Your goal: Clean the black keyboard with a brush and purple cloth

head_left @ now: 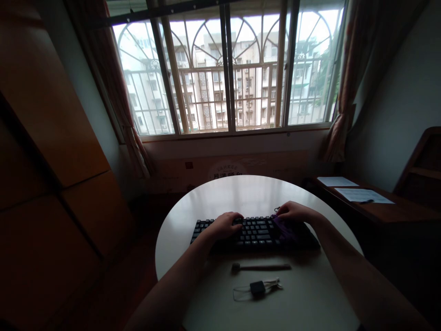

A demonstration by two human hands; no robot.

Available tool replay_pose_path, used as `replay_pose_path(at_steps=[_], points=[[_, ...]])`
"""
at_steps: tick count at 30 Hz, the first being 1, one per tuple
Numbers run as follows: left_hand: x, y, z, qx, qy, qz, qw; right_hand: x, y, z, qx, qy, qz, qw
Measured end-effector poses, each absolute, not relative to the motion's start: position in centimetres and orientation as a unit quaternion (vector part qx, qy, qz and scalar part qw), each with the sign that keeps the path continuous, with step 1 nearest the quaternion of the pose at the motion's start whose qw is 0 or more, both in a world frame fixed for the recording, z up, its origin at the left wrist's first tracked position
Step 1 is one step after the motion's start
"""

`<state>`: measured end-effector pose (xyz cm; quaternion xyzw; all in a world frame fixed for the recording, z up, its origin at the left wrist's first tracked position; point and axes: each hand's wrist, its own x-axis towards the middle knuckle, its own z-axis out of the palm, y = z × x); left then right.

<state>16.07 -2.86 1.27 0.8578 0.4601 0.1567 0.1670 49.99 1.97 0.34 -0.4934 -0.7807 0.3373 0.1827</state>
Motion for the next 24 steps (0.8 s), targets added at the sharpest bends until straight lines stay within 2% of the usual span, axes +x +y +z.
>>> replay_pose_path(at_steps=[11,19,24], points=[[16.2,-2.8,1.3,0.859,0.458,0.159,0.161,49.8,3.4,-1.1,-0.485,-0.787,0.327,0.197],[16.1,-2.9,1.4,0.861,0.458,0.158,0.157,50.1,3.0,-0.8,-0.456,-0.775,0.385,0.208],[16.2,-3.0,1.5,0.858,0.462,0.152,0.164,50.2,3.0,-0.8,-0.457,-0.783,0.37,0.202]])
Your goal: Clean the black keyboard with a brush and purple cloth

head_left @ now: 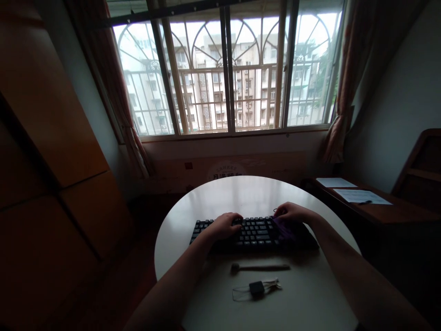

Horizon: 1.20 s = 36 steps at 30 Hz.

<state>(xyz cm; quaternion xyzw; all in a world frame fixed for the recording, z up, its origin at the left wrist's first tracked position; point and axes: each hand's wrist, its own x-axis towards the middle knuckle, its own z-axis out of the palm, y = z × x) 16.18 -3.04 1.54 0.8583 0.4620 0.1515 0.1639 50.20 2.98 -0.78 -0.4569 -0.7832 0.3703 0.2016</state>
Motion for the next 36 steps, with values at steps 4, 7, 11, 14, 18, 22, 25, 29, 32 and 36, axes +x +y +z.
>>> replay_pose_path(at_steps=[4,7,11,14,18,22,25,29,32,36], points=[[16.23,-3.15,1.59,0.858,0.462,0.154,0.166,50.1,3.04,-0.88,-0.456,-0.791,0.35,0.21],[16.26,-3.21,1.66,0.856,0.465,0.152,0.166,49.94,3.16,-1.11,-0.46,-0.794,0.336,0.211],[16.31,-3.3,1.87,0.854,0.47,0.143,0.171,49.88,3.34,-1.3,-0.467,-0.795,0.326,0.211],[16.29,-3.35,1.97,0.854,0.471,0.142,0.171,50.06,3.31,-1.19,-0.466,-0.789,0.341,0.209],[16.2,-3.4,2.02,0.856,0.465,0.142,0.172,50.34,2.97,-0.83,-0.469,-0.773,0.376,0.201],[16.21,-3.37,1.94,0.858,0.463,0.142,0.172,50.28,2.65,-0.58,-0.468,-0.771,0.381,0.203],[16.27,-3.22,1.75,0.857,0.466,0.147,0.165,50.09,2.6,-0.5,-0.466,-0.78,0.367,0.2],[16.28,-3.05,1.53,0.856,0.468,0.15,0.157,49.75,2.77,-0.62,-0.462,-0.793,0.343,0.199],[16.24,-3.04,1.52,0.855,0.471,0.15,0.157,49.5,2.97,-0.84,-0.471,-0.8,0.313,0.198],[16.18,-3.08,1.63,0.853,0.475,0.147,0.16,49.46,3.09,-0.91,-0.477,-0.798,0.311,0.199]])
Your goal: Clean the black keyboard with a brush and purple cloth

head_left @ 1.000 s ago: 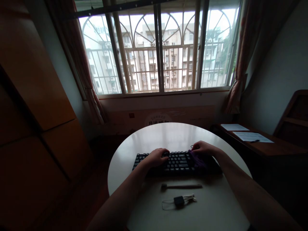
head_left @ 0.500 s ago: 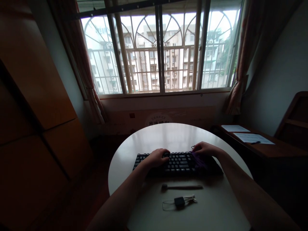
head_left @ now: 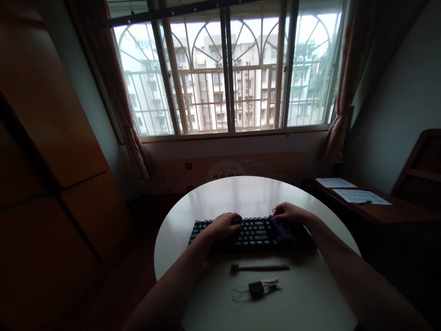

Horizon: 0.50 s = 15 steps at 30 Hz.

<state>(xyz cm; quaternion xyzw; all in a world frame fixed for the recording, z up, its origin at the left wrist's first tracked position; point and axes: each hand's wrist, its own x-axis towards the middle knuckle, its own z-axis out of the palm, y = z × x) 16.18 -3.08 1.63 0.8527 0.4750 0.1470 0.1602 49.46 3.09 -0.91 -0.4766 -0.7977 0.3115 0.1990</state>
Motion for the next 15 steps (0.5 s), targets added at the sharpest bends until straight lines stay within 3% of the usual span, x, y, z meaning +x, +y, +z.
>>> replay_pose_path(at_steps=[15], points=[[16.14,-3.35,1.93,0.854,0.472,0.144,0.164,50.1,2.82,-0.83,-0.456,-0.772,0.392,0.207]])
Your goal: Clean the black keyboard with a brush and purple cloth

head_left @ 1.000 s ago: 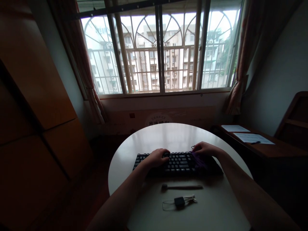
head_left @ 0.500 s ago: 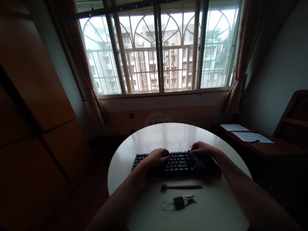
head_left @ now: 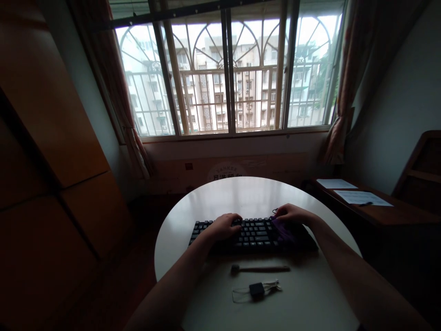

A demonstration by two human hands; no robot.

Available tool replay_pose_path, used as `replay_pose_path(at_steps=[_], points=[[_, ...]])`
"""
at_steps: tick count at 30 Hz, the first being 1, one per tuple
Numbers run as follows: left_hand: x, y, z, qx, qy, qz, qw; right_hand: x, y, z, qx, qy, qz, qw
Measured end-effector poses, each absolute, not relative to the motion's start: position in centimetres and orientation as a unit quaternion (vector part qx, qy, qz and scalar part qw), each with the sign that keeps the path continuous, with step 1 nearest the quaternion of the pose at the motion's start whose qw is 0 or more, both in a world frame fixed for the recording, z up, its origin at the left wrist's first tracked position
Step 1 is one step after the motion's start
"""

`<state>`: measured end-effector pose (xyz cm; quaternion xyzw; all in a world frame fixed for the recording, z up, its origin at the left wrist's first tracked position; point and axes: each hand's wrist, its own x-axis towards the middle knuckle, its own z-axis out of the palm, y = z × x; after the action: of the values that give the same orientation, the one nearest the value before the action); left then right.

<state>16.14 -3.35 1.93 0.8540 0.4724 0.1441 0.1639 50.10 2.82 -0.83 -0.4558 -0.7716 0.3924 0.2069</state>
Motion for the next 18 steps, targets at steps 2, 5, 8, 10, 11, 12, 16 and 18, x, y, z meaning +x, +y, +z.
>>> replay_pose_path(at_steps=[2,5,8,10,11,12,16,18], points=[[16.14,-3.28,1.83,0.854,0.473,0.145,0.163,50.05,2.83,-0.87,-0.462,-0.774,0.381,0.206],[16.18,-3.17,1.73,0.854,0.472,0.145,0.161,49.87,3.03,-1.11,-0.481,-0.775,0.356,0.203],[16.22,-3.12,1.72,0.853,0.475,0.144,0.159,49.61,3.35,-1.44,-0.501,-0.774,0.331,0.2],[16.21,-3.14,1.78,0.853,0.475,0.143,0.161,49.45,3.48,-1.57,-0.514,-0.773,0.316,0.197],[16.19,-3.16,1.81,0.853,0.474,0.143,0.163,49.39,3.49,-1.58,-0.519,-0.772,0.311,0.196],[16.17,-3.19,1.85,0.854,0.472,0.143,0.166,49.36,3.46,-1.55,-0.522,-0.771,0.309,0.195],[16.11,-3.35,1.97,0.854,0.472,0.146,0.166,49.54,3.02,-1.1,-0.486,-0.771,0.358,0.201],[16.12,-3.39,1.97,0.854,0.47,0.148,0.165,49.68,2.76,-0.82,-0.464,-0.769,0.39,0.202]])
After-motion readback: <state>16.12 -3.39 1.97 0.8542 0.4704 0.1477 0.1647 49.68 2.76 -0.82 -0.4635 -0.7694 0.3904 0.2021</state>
